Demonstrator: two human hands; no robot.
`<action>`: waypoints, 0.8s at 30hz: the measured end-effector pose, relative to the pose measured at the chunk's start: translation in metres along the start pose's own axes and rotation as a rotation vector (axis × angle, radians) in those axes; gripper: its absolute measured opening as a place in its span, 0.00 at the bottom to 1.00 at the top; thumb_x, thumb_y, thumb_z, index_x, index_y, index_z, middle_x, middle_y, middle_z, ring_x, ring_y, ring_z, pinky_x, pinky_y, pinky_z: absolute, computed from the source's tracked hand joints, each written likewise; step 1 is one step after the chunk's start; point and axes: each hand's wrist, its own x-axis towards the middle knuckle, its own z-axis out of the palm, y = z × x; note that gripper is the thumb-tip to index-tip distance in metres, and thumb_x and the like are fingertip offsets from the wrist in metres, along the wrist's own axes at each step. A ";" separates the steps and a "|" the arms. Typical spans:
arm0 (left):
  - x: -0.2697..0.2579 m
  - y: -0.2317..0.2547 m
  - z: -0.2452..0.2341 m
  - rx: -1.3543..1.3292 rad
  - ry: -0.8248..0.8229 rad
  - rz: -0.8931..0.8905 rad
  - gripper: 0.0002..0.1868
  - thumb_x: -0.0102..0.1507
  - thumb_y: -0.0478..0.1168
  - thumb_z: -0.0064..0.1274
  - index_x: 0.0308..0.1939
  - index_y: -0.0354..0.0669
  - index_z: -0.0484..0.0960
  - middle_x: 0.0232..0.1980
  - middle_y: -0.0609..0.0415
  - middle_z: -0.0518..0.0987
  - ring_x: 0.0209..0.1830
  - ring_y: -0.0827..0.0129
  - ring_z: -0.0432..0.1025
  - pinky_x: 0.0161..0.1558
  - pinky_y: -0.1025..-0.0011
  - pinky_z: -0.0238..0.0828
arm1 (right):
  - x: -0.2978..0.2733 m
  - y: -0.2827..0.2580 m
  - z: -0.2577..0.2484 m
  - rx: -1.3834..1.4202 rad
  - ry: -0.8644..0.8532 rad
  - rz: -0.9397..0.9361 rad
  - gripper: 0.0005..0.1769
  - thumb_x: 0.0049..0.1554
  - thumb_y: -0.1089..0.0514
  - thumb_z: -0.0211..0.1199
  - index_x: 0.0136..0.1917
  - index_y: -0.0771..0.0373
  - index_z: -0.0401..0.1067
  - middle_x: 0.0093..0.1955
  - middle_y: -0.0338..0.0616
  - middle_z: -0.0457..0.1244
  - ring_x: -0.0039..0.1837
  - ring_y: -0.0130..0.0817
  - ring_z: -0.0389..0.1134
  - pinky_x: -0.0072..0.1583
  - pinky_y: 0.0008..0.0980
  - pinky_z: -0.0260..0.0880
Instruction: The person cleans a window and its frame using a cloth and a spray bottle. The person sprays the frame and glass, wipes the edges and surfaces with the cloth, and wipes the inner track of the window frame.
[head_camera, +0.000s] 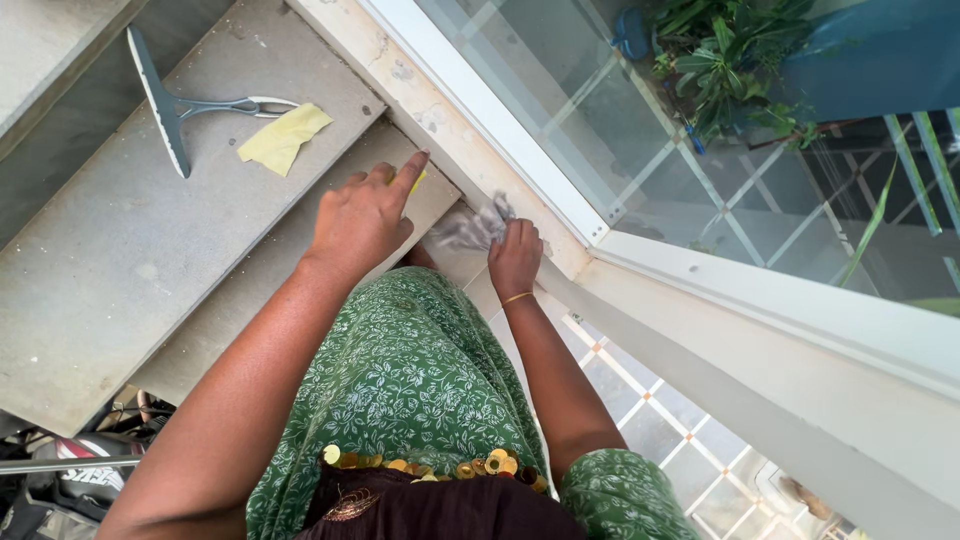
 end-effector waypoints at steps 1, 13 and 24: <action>0.000 0.001 -0.001 0.002 -0.002 0.009 0.48 0.50 0.36 0.60 0.75 0.55 0.65 0.49 0.47 0.80 0.46 0.53 0.77 0.40 0.58 0.78 | -0.006 0.001 -0.002 0.001 0.089 -0.098 0.23 0.48 0.62 0.64 0.58 0.67 0.69 0.57 0.58 0.64 0.60 0.54 0.65 0.61 0.49 0.63; 0.009 0.025 0.012 -0.011 -0.094 0.058 0.47 0.52 0.37 0.60 0.76 0.57 0.63 0.49 0.47 0.79 0.49 0.53 0.77 0.43 0.55 0.77 | -0.055 0.077 -0.014 0.477 0.538 0.566 0.14 0.57 0.64 0.55 0.56 0.71 0.67 0.51 0.60 0.65 0.53 0.52 0.68 0.61 0.45 0.67; 0.031 0.061 0.040 0.041 -0.244 0.177 0.48 0.53 0.36 0.58 0.78 0.55 0.58 0.50 0.44 0.79 0.46 0.55 0.78 0.43 0.59 0.79 | 0.028 0.132 0.043 -0.151 0.108 0.415 0.39 0.55 0.56 0.60 0.75 0.70 0.51 0.78 0.70 0.46 0.74 0.64 0.50 0.69 0.53 0.51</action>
